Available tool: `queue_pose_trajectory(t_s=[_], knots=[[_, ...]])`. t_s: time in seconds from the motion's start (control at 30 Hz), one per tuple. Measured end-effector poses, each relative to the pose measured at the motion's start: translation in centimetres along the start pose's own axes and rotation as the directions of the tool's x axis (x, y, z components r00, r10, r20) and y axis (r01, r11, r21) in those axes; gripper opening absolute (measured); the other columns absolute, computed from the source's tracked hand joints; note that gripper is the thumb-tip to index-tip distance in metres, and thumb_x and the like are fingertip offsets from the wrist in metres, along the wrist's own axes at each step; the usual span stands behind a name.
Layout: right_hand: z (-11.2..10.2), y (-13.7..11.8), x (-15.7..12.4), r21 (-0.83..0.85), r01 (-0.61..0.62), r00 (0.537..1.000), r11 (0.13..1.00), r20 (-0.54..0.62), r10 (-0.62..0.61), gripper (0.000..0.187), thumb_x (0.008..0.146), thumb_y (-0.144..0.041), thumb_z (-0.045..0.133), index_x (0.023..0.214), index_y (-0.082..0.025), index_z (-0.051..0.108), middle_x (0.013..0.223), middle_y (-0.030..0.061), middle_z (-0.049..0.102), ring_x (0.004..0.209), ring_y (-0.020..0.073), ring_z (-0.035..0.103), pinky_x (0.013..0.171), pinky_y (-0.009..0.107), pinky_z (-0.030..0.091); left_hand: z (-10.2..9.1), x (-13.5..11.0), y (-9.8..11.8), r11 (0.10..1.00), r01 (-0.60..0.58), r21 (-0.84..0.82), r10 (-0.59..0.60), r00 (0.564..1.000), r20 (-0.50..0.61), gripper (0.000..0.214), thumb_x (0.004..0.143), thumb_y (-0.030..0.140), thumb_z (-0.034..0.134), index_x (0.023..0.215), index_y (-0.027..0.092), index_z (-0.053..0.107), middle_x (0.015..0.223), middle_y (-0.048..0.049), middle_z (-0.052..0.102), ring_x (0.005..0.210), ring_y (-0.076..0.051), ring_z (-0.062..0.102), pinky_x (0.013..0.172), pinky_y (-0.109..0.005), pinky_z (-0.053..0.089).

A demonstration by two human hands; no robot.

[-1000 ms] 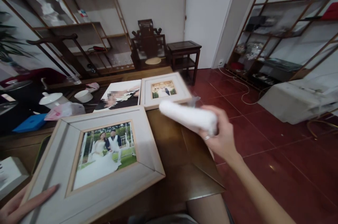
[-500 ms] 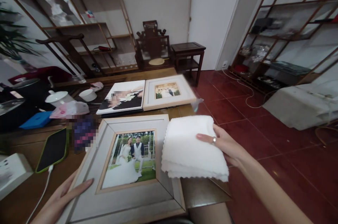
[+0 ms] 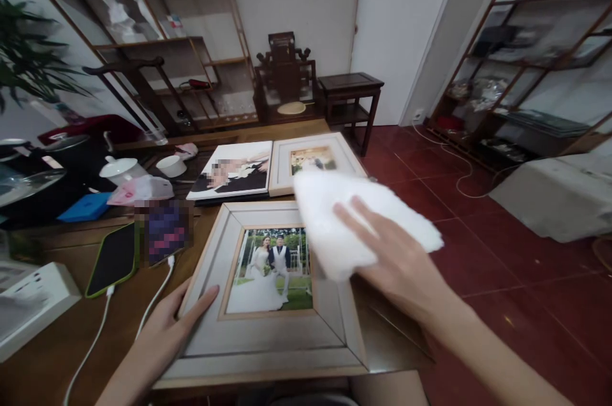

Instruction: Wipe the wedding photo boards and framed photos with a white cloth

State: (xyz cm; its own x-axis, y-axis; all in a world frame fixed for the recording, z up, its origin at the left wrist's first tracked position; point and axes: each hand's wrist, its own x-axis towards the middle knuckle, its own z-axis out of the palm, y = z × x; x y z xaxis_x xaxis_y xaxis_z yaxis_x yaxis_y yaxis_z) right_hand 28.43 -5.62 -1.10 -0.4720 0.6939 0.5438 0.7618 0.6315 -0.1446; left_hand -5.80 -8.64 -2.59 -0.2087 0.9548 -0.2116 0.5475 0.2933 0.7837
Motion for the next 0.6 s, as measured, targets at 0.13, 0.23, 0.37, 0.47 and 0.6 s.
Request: queue_pose_trajectory(t_s=[0.13, 0.23, 0.37, 0.47, 0.6], knots=[[4.0, -1.2, 0.8, -0.039, 0.201, 0.974, 0.979, 0.115, -0.195, 0.020, 0.073, -0.003, 0.055, 0.070, -0.021, 0.064, 0.127, 0.0095, 0.059, 0.122, 0.0357, 0.048, 0.092, 0.055, 0.046, 0.5, -0.2, -0.3, 0.993, -0.071, 0.095, 0.070, 0.997, 0.007, 0.051, 0.079, 0.054, 0.051, 0.112, 0.016, 0.063, 0.114, -0.0086, 0.068, 0.107, -0.029, 0.063, 0.093, -0.039, 0.048], [5.1, -1.5, 1.1, -0.019, 0.109, 0.985, 0.994, 0.139, -0.105, 0.021, 0.065, -0.002, 0.056, 0.072, -0.018, 0.066, 0.127, 0.0147, 0.058, 0.126, 0.0372, 0.043, 0.099, 0.060, 0.037, 0.6, -0.6, -0.7, 0.968, -0.102, 0.227, 0.114, 0.993, -0.037, 0.049, 0.081, 0.054, 0.049, 0.109, 0.017, 0.063, 0.107, -0.0097, 0.070, 0.098, -0.030, 0.065, 0.089, -0.042, 0.049], [5.2, -1.8, 1.2, 0.039, 0.028, 0.988, 0.999, 0.151, -0.033, 0.021, 0.064, -0.001, 0.052, 0.069, -0.016, 0.066, 0.137, 0.0152, 0.049, 0.134, 0.0361, 0.030, 0.104, 0.061, 0.031, 1.2, -0.7, -1.3, 0.890, -0.275, 0.363, 0.363, 0.910, -0.201, 0.054, 0.082, 0.050, 0.050, 0.121, 0.012, 0.056, 0.117, -0.0162, 0.059, 0.110, -0.032, 0.058, 0.095, -0.047, 0.045], [5.0, -2.0, 1.2, 0.057, 0.033, 0.988, 0.998, 0.150, -0.041, 0.020, 0.065, -0.001, 0.051, 0.067, -0.016, 0.065, 0.138, 0.0146, 0.048, 0.136, 0.0357, 0.027, 0.105, 0.062, 0.029, 1.6, -0.7, -1.4, 0.805, -0.444, 0.394, 0.545, 0.816, -0.193, 0.051, 0.087, 0.038, 0.048, 0.133, 0.015, 0.045, 0.144, -0.0160, 0.036, 0.133, -0.029, 0.037, 0.107, -0.046, 0.035], [5.1, -2.1, 0.9, 0.065, 0.026, 0.991, 0.998, 0.129, -0.035, 0.019, 0.068, -0.003, 0.049, 0.066, -0.016, 0.063, 0.137, 0.0140, 0.049, 0.136, 0.0344, 0.028, 0.105, 0.061, 0.029, 1.7, -1.0, -1.4, 0.724, -0.593, 0.353, 0.637, 0.771, -0.012, 0.043, 0.093, 0.024, 0.040, 0.135, 0.025, 0.043, 0.154, -0.0068, 0.024, 0.142, -0.026, 0.019, 0.112, -0.048, 0.027]])
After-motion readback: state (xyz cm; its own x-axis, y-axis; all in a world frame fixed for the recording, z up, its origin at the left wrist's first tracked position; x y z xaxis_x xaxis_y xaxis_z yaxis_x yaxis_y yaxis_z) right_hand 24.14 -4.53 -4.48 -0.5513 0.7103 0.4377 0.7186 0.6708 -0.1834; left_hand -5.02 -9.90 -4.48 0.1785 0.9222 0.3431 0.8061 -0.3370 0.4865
